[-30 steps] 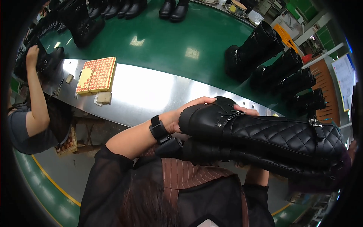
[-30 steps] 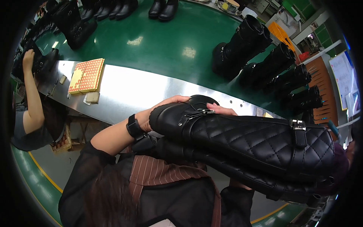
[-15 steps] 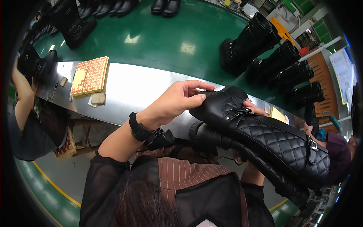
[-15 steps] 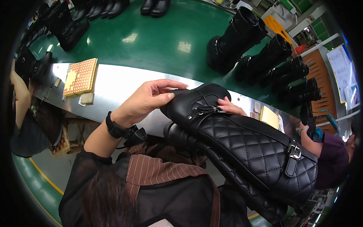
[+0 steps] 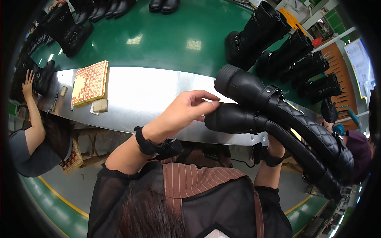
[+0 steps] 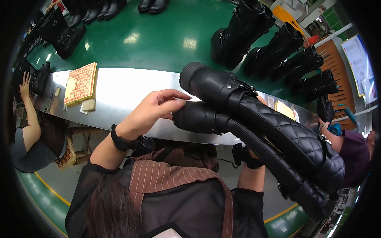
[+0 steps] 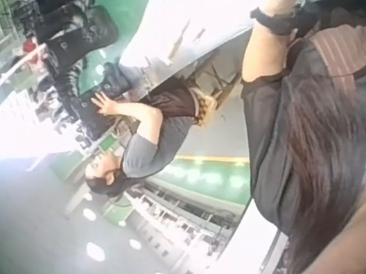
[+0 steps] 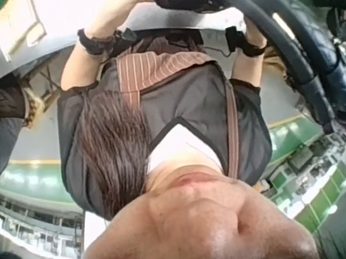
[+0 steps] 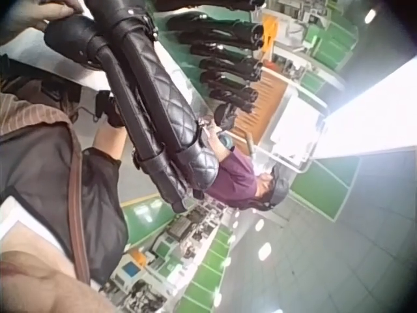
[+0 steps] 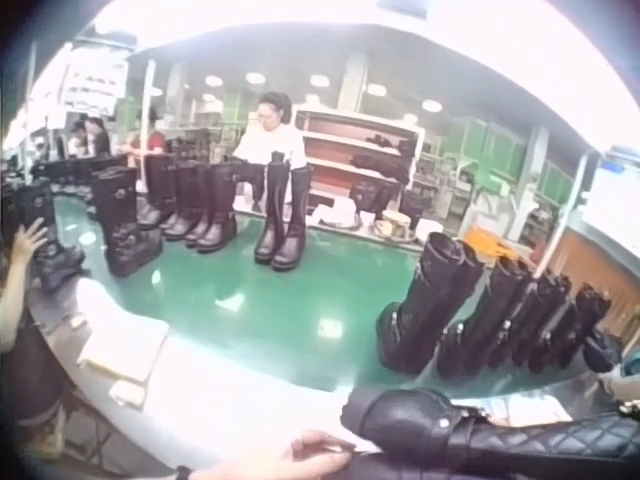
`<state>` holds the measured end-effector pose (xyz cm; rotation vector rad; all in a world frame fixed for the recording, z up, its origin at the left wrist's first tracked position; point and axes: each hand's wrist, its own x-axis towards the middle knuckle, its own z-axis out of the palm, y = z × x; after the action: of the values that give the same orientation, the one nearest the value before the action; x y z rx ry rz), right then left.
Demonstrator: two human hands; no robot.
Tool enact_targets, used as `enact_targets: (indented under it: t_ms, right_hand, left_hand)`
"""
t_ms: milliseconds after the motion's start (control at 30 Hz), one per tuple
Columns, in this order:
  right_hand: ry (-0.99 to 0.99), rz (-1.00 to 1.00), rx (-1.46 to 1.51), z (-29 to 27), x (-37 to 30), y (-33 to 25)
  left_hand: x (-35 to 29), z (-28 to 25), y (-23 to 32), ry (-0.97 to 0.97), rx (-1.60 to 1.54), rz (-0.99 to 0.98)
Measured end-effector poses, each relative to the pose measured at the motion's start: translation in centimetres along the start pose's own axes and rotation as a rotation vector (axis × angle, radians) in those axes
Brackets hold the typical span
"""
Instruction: Inspecting and preparing black leather boots on a factory conveyor belt.
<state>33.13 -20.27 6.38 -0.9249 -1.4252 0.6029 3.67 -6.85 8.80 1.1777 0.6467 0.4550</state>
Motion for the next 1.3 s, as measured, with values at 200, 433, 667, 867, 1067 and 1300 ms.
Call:
enact_targets:
  t_ms: [200,433,667,867,1067,1300]
  right_hand:
    - [0.114,-0.067,-0.324,-0.2,-0.5,1.3]
    - [0.452,0.098,-0.084,6.1,3.7,1.3]
    - [0.003,0.36,-0.82,9.0,7.0,0.2]
    - [-0.087,0.292,-0.601,8.5,1.5,2.8]
    - [0.022,0.445,-0.51,7.8,-2.1,4.0]
    - [-0.125,0.443,-0.492,10.3,-1.6,3.8]
  left_hand:
    - [0.5,1.4,-1.0,0.035,-0.21,0.148]
    - [2.6,2.8,-1.7,0.152,-0.334,0.443]
    - [5.2,0.4,-4.9,0.297,0.598,0.676]
    - [5.9,0.6,-9.1,0.295,0.521,0.634]
    - [4.2,-0.6,-8.0,0.336,0.532,0.785]
    - [2.0,-0.4,-6.8,0.345,1.049,0.511]
